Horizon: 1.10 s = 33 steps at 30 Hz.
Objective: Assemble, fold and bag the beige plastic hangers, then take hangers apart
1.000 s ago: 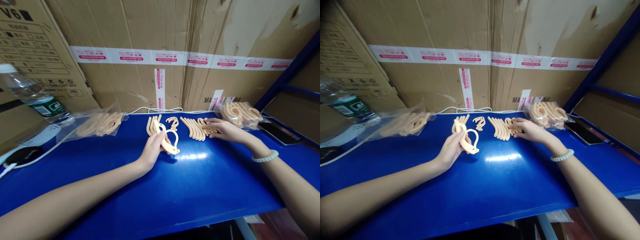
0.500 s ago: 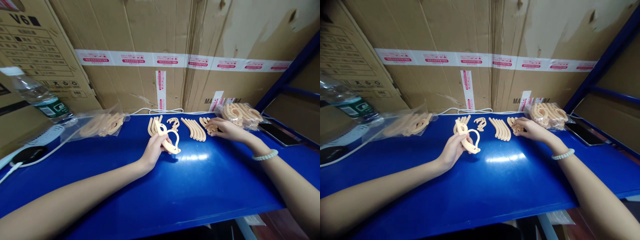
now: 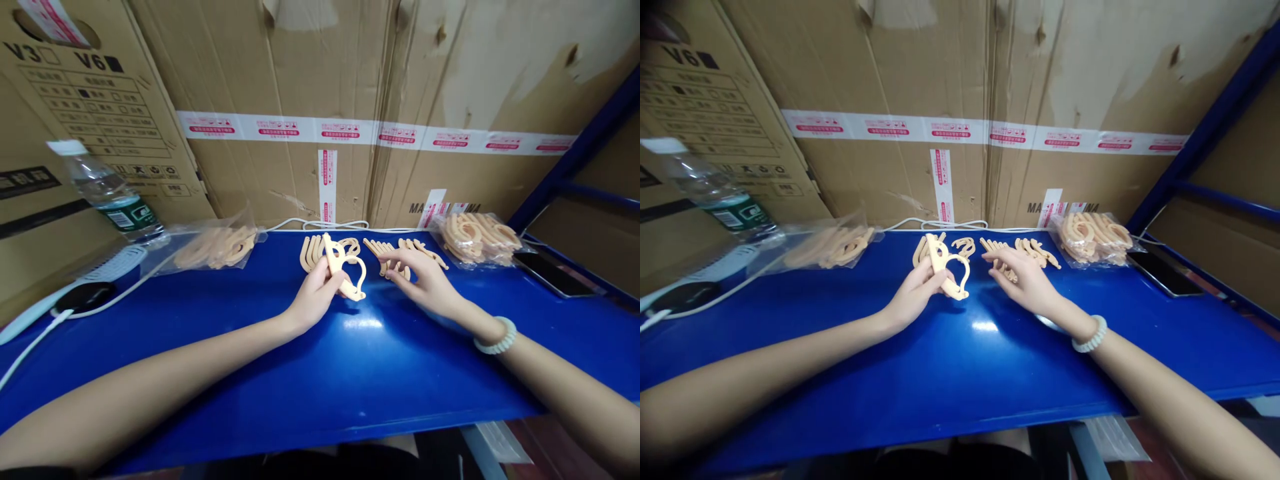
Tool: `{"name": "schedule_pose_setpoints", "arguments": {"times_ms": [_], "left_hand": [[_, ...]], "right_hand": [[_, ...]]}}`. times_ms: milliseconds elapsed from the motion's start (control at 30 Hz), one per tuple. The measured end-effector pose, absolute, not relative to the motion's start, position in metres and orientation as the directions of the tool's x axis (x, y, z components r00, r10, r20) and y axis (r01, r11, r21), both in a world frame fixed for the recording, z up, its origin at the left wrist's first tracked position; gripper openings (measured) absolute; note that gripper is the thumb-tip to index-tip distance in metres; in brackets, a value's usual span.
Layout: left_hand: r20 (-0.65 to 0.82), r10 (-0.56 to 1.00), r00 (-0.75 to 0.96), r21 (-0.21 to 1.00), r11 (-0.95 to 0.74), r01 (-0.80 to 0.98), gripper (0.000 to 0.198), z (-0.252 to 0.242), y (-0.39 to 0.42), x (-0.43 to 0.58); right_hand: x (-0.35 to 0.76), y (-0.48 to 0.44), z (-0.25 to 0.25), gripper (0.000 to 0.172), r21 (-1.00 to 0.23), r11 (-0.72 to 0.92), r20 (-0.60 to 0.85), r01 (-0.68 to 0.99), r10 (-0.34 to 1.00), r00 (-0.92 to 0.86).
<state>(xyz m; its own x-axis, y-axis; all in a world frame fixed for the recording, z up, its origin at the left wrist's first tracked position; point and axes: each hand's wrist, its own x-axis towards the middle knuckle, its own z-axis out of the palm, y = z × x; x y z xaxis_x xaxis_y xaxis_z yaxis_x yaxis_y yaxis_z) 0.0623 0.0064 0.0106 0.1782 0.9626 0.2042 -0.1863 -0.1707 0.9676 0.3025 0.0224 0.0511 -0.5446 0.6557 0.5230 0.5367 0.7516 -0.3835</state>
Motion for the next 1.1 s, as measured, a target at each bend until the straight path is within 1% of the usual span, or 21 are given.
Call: {"name": "schedule_pose_setpoints", "arguments": {"times_ms": [100, 167, 233, 300, 400, 467, 533, 633, 767, 867, 967, 1100], "left_hand": [[0.316, 0.917, 0.242, 0.948, -0.295, -0.119, 0.024, 0.025, 0.004, 0.058], [0.353, 0.889, 0.290, 0.935, -0.345, -0.079, 0.030, 0.034, 0.001, 0.055], [0.369, 0.871, 0.324, 0.926, -0.376, -0.042, 0.032, 0.040, -0.003, 0.054], [0.379, 0.864, 0.331, 0.918, -0.397, -0.016, 0.030, 0.040, -0.006, 0.053], [0.389, 0.864, 0.320, 0.909, -0.416, 0.018, 0.027, 0.030, -0.007, 0.052], [0.387, 0.869, 0.309, 0.902, -0.426, 0.066, 0.026, 0.021, -0.007, 0.051], [0.384, 0.874, 0.298, 0.895, -0.431, 0.112, 0.024, 0.014, -0.006, 0.050], [0.399, 0.875, 0.273, 0.887, -0.444, 0.126, 0.019, 0.010, -0.006, 0.050], [0.426, 0.872, 0.242, 0.875, -0.465, 0.135, 0.016, 0.012, -0.007, 0.049], [0.434, 0.874, 0.219, 0.870, -0.469, 0.150, 0.015, 0.011, -0.008, 0.048], [0.437, 0.879, 0.191, 0.864, -0.470, 0.181, 0.016, 0.010, -0.009, 0.048], [0.460, 0.873, 0.164, 0.841, -0.488, 0.235, 0.016, 0.009, -0.010, 0.047]], "right_hand": [[0.280, 0.012, 0.057, 0.036, -0.604, 0.660, 0.481, 0.448, 0.749, -0.456], [0.266, 0.010, 0.062, 0.035, -0.737, 0.568, 0.412, 0.366, 0.807, -0.423], [0.254, 0.011, 0.064, 0.032, -0.831, 0.482, 0.343, 0.277, 0.837, -0.426], [0.248, 0.013, 0.061, 0.032, -0.888, 0.414, 0.303, 0.201, 0.855, -0.421], [0.246, 0.013, 0.052, 0.032, -0.911, 0.388, 0.317, 0.138, 0.875, -0.365], [0.249, 0.010, 0.045, 0.032, -0.908, 0.391, 0.327, 0.151, 0.887, -0.326], [0.252, 0.007, 0.040, 0.032, -0.912, 0.369, 0.306, 0.181, 0.904, -0.300], [0.256, 0.004, 0.037, 0.030, -0.929, 0.330, 0.277, 0.165, 0.920, -0.277], [0.258, 0.004, 0.039, 0.030, -0.949, 0.289, 0.244, 0.123, 0.925, -0.291], [0.257, 0.005, 0.040, 0.030, -0.970, 0.237, 0.208, 0.056, 0.926, -0.316], [0.256, 0.003, 0.040, 0.029, -0.975, 0.224, 0.215, -0.008, 0.923, -0.319], [0.254, 0.001, 0.042, 0.027, -0.979, 0.199, 0.206, -0.054, 0.932, -0.299]]}}
